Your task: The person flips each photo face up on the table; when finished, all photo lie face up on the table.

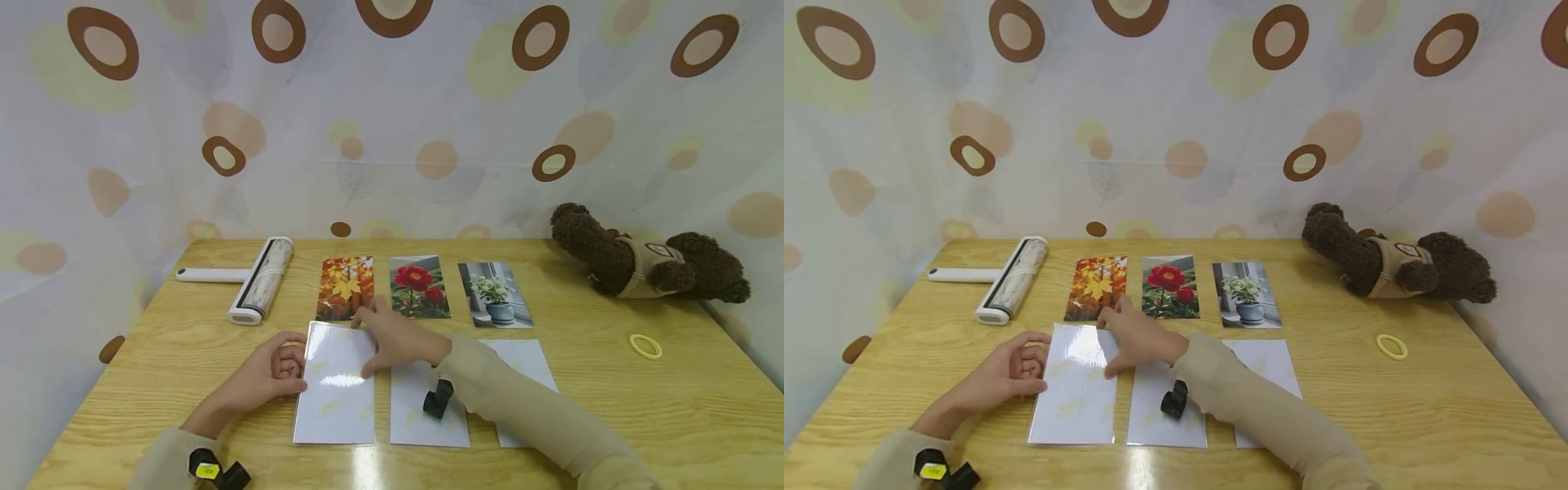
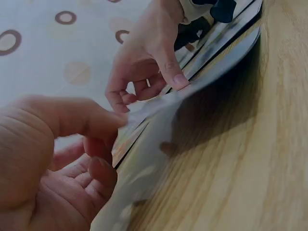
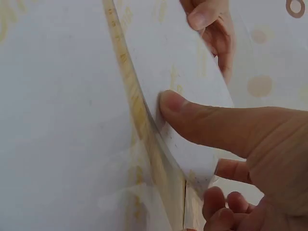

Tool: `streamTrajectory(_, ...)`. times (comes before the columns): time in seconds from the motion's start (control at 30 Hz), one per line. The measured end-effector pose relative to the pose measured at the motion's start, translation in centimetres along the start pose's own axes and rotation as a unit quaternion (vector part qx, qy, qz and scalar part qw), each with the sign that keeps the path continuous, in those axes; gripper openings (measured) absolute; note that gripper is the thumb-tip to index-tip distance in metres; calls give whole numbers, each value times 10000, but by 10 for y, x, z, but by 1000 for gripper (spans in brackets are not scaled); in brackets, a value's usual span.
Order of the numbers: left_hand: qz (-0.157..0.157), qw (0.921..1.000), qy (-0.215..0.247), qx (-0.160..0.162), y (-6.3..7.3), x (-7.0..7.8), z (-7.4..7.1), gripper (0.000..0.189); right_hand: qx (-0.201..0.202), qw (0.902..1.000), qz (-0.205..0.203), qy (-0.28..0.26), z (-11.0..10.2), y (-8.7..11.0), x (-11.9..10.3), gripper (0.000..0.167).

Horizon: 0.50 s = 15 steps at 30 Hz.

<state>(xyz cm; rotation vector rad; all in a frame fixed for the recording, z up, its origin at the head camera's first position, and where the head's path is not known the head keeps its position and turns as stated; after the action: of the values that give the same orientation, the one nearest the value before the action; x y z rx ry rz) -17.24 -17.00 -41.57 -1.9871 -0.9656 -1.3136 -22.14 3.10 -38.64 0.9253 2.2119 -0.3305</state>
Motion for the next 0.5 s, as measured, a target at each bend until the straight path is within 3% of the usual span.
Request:
streamTrajectory(0.23,274,9956,895,-36,-2,7,5,56,-88,9952,-926,308,3,-2,-18,103)
streamTrajectory(0.4,277,9886,1440,-338,-1,11,14,44,-152,9817,-1780,653,9,2,-33,87)
streamTrajectory(0.5,450,9858,1559,-425,-2,13,18,39,-73,9729,-2237,586,11,3,-38,76)
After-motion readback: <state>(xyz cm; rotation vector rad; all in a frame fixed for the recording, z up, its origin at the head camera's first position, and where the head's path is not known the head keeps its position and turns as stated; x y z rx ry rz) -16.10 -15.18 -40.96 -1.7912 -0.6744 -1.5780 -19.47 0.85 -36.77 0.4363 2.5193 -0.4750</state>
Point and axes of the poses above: each hand's wrist, its own y-axis away from the middle knuckle, its own z-axis out of the palm, x = y × z, the point moved 5 cm from there along -y, towards the middle knuckle, and after that the axes turned 15 degrees about -y, right-handed, at the moved point
